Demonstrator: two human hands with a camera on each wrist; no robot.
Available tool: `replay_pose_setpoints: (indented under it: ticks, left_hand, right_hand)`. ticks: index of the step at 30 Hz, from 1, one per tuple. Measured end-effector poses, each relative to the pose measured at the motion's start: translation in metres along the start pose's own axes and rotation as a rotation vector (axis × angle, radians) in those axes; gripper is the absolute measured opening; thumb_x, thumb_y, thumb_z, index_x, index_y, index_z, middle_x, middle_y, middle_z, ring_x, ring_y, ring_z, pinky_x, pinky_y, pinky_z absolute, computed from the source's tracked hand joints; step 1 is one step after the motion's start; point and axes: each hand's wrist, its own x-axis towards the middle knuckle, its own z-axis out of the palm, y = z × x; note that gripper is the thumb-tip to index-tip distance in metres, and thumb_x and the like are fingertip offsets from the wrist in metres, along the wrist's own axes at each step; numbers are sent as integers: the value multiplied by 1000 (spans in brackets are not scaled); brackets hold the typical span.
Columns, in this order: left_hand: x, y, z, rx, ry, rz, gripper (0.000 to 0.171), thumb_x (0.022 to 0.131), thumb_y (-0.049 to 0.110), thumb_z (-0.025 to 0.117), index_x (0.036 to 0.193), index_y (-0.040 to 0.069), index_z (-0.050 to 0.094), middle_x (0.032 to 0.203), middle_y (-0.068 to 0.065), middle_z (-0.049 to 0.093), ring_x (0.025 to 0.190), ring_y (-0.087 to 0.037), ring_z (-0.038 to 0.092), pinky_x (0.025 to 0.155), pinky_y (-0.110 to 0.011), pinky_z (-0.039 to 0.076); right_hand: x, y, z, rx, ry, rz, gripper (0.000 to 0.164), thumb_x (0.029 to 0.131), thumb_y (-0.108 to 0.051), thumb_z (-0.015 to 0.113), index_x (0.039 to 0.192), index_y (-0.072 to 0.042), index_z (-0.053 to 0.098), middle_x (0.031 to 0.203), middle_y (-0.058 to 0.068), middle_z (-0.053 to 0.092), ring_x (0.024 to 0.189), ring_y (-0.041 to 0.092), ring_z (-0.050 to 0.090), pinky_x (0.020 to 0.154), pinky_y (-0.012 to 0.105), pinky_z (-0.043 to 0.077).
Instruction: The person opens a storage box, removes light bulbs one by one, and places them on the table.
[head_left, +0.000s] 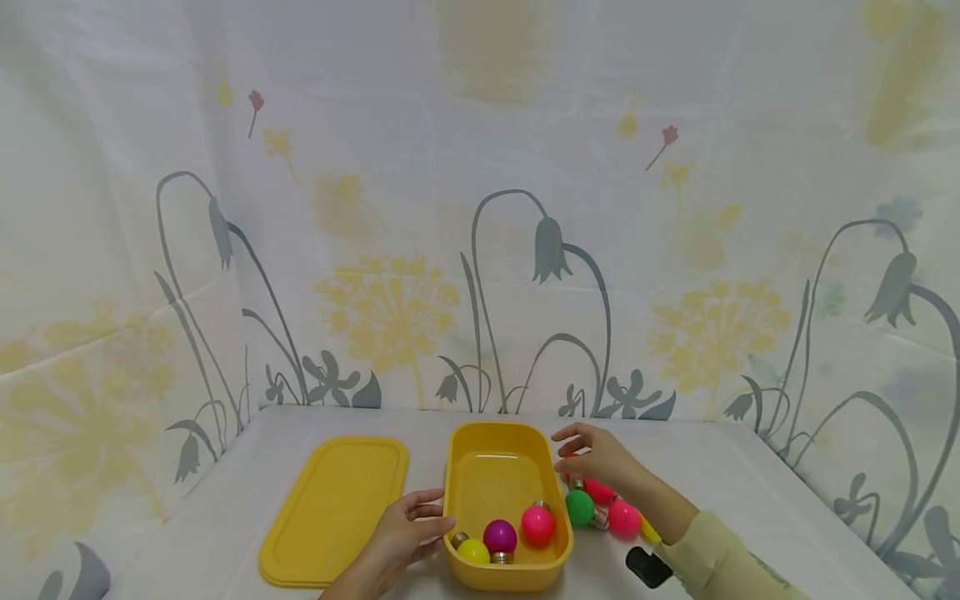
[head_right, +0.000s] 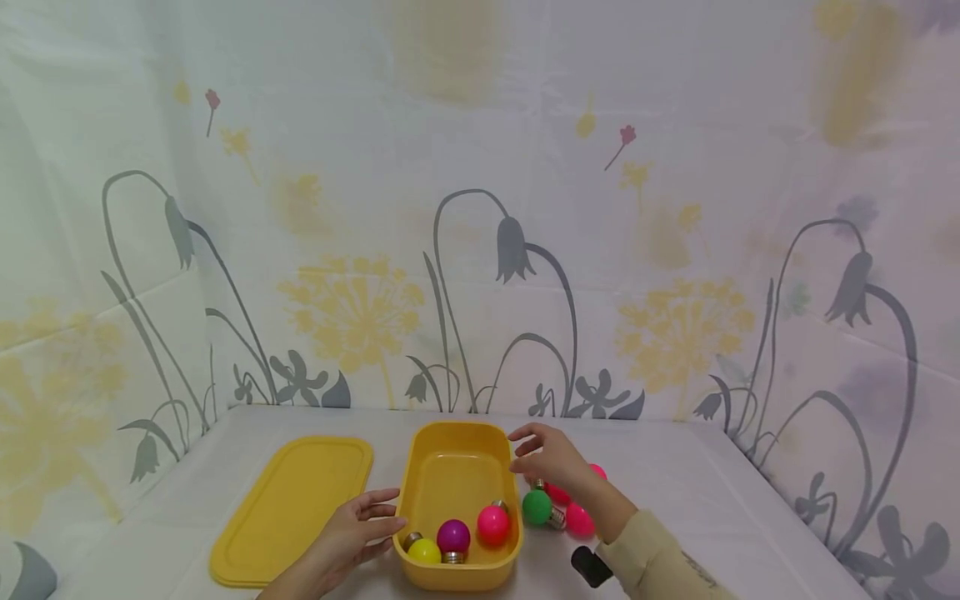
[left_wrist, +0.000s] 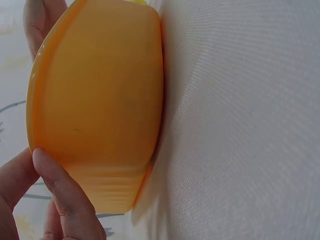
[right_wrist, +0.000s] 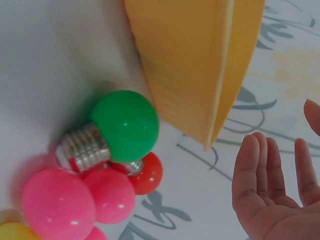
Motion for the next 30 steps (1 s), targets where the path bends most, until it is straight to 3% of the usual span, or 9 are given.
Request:
replay_pose_setpoints:
  ticks: [16, 23, 30]
  left_hand:
    - [0, 3, 0, -11, 6, -24, 56, 78, 6, 75, 126, -5, 49, 99, -13, 54, 76, -16, 56, 70, -31, 54]
    - [-2, 3, 1, -16, -15, 6, 54, 79, 5, 74, 126, -6, 49, 99, -13, 54, 75, -15, 57, 69, -30, 54]
    - [-2, 2, 0, -14, -11, 1, 53, 80, 4, 73, 126, -6, 49, 100, -13, 54, 74, -15, 58, 69, -30, 54]
  right_hand:
    - [29, -37, 22, 7, -121, -133, 34, 79, -5, 71, 112, -5, 59, 105, 16, 60, 86, 21, 60, 78, 36, 53]
    - [42, -40, 37, 56, -216, -184, 33, 81, -3, 69, 112, 1, 58, 105, 21, 58, 84, 22, 59, 78, 35, 53]
    - [53, -38, 54, 42, -324, -245, 33, 81, -6, 70, 111, 3, 58, 105, 17, 59, 89, 23, 59, 82, 36, 52]
